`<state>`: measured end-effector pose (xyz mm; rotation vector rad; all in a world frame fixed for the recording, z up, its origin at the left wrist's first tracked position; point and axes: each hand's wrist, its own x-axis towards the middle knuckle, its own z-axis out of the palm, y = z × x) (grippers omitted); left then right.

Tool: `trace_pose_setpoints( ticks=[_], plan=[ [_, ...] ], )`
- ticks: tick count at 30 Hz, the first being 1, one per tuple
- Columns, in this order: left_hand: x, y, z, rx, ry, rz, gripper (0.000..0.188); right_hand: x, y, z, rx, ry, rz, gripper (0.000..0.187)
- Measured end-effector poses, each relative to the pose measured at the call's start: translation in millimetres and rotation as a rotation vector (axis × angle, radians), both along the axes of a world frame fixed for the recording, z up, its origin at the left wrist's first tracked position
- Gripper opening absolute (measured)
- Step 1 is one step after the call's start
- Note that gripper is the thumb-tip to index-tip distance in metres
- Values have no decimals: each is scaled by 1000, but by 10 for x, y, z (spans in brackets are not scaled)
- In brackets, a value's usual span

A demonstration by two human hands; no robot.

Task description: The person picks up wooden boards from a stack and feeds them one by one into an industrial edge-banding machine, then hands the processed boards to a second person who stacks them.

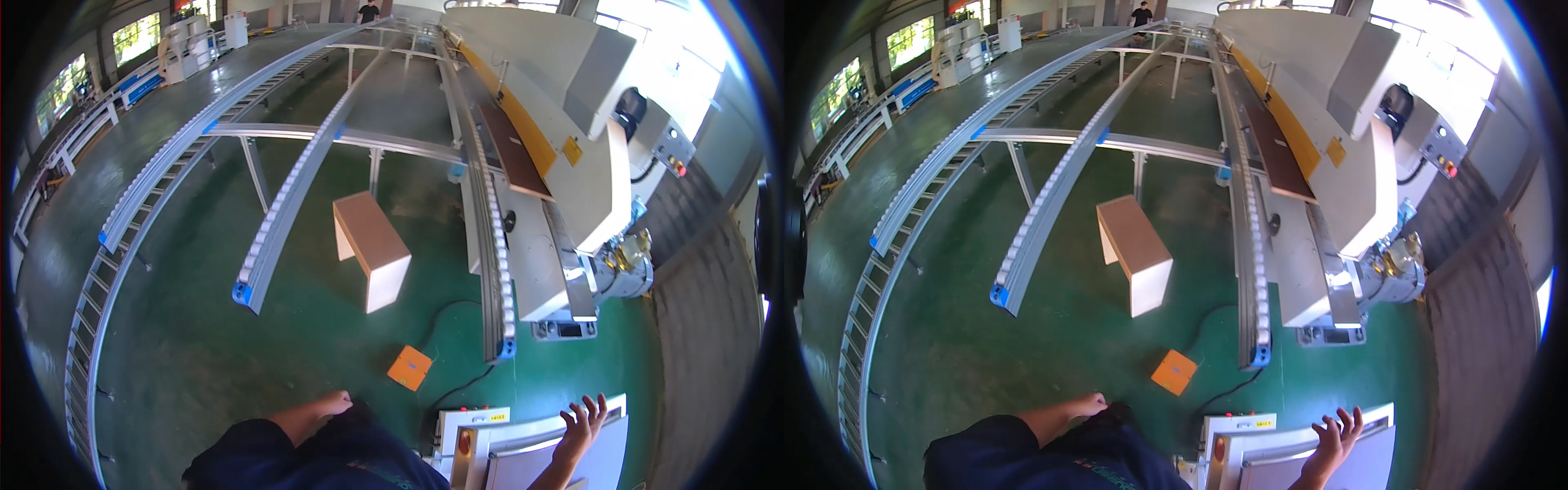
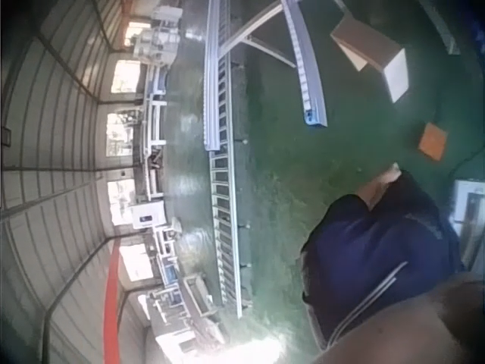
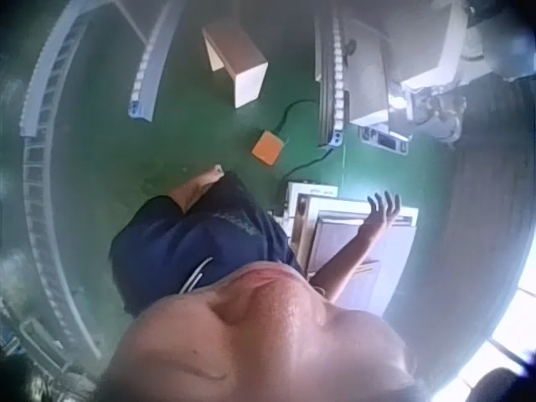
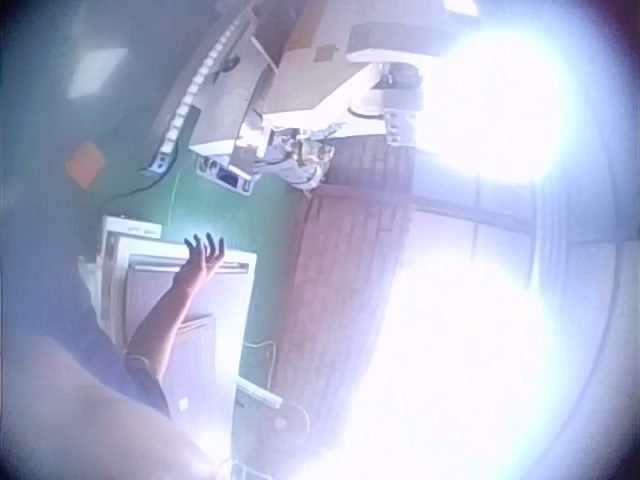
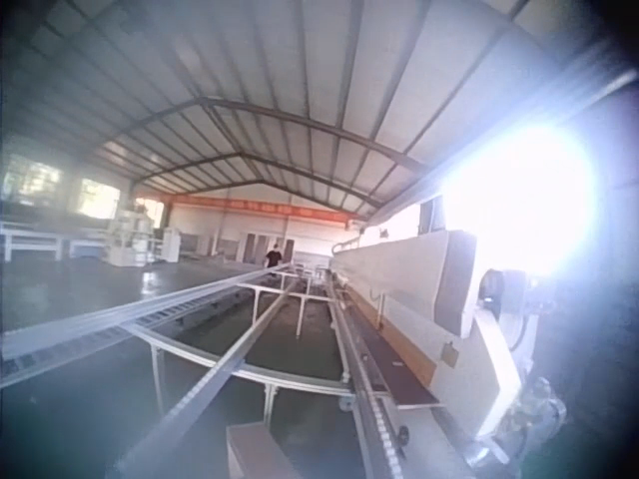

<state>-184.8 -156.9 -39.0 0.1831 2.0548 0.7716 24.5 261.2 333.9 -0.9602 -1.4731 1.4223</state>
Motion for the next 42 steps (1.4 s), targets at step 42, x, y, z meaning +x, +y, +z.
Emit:
trace_pose_setpoints(
  ticks=[42],
  plan=[
    [-810,-520,-474,79,-279,643,34,-2498,2248,-2116,-885,542,147,32]
  ],
)
